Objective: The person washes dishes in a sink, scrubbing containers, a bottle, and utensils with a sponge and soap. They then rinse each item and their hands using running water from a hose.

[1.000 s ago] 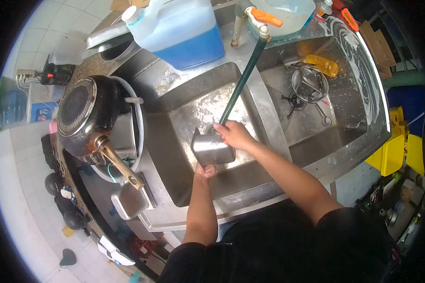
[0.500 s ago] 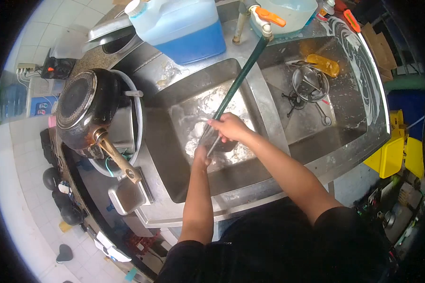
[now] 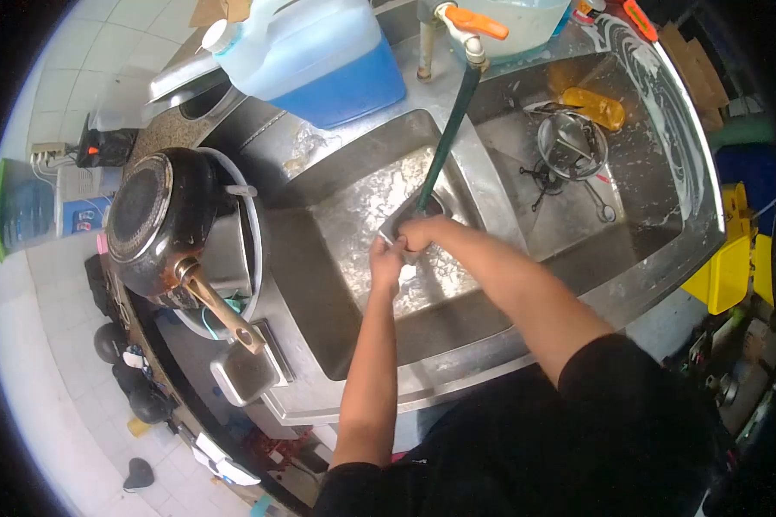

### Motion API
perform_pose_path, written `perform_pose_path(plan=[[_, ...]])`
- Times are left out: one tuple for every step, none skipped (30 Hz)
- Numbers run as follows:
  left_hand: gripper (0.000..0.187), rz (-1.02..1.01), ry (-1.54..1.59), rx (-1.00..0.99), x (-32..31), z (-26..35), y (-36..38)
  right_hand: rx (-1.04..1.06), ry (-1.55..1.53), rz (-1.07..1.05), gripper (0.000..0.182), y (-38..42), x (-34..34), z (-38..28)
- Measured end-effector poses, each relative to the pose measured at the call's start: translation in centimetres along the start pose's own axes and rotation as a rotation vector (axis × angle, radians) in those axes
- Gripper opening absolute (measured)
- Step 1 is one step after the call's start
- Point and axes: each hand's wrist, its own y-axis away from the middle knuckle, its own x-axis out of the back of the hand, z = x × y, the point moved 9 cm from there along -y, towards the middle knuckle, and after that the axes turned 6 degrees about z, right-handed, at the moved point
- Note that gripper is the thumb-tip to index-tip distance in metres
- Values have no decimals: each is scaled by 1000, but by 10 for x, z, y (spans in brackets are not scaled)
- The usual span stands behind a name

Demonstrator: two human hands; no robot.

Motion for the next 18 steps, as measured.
perform_pose_path(plan=[[26,-9,39,13,1,2,0,39,77,-158,41,-7,-13,-6],[26,-13,82,30,3,2,1,30,197,-286,42,-20,-26,-2],[25,-17,132,43,0,6,3,47,302,-183,44,-37,-26,5],[25,0,147,48,-5,15,9,58,412,-74,46,-58,-31,20],[24,4,146,30,-5,15,5,64,522,34,47,-77,-41,31],[23,9,152,12,-4,12,-1,37,438,-44,47,-85,-56,34],[22,17,165,-7,-5,11,-3,4,355,-119,47,-79,-54,22],[23,14,215,58,-2,6,-6,-2,188,-203,47,-69,-48,17],[23,15,208,63,1,6,-4,-5,20,-289,47,-56,-41,5],[23,15,200,64,3,8,-3,22,50,-308,39,-57,-42,4],[23,15,188,64,6,9,-1,25,225,-252,39,-58,-38,6],[23,10,202,115,9,-1,1,28,396,-191,39,-61,-42,11],[26,10,205,102,5,-7,4,52,426,-138,40,-71,-54,15],[27,18,305,77,1,-10,5,74,458,-85,41,-81,-68,20],[27,24,409,50,-1,-9,3,94,489,-31,42,-92,-81,25],[27,26,391,60,2,-13,1,88,303,-164,44,-64,-52,6],[27,35,377,69,7,-15,0,85,118,-299,46,-40,-31,-13],[27,46,363,74,12,-16,0,60,148,-343,46,-33,-25,-15]])
